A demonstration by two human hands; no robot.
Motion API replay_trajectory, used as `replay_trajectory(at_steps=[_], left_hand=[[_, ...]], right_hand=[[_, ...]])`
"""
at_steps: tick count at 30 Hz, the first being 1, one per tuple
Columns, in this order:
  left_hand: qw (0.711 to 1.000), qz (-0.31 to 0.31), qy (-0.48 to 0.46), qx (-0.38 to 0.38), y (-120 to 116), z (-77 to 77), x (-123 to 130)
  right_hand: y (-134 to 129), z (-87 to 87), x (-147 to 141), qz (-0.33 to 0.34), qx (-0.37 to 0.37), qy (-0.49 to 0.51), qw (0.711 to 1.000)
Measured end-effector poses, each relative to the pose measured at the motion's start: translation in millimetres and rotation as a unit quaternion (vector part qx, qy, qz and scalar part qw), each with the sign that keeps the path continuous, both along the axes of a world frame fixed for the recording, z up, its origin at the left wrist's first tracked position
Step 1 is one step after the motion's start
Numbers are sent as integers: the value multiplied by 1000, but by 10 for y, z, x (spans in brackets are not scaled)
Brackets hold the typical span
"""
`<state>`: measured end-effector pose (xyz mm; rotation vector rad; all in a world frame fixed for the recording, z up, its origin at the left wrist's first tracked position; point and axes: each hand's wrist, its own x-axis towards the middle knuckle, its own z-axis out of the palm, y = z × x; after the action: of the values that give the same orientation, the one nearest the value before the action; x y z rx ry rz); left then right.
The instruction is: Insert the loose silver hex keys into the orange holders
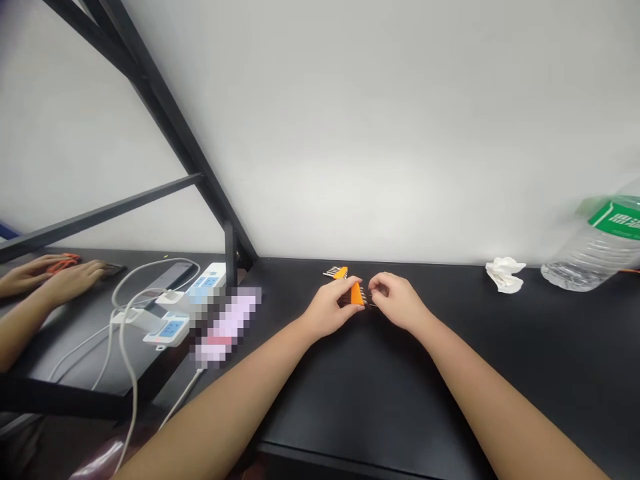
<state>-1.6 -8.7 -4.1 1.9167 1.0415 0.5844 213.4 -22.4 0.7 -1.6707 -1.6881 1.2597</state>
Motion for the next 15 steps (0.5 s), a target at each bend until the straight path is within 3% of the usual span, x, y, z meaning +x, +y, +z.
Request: replay_trajectory(at_steps=[4,6,11,15], left_hand=[[1000,15,0,-6,-5,-39,-6],[1000,15,3,-9,-6,-49,-8],[1000,22,13,-6,11,-78,-19],[1000,24,19,-6,25,-97,-24]], right_hand=[[-29,43,109,175,29,-162,971],[-55,44,108,208,5,-220,953],[-69,74,55,209,-15,-268,940],[-7,162,141,149,22,-211,966]])
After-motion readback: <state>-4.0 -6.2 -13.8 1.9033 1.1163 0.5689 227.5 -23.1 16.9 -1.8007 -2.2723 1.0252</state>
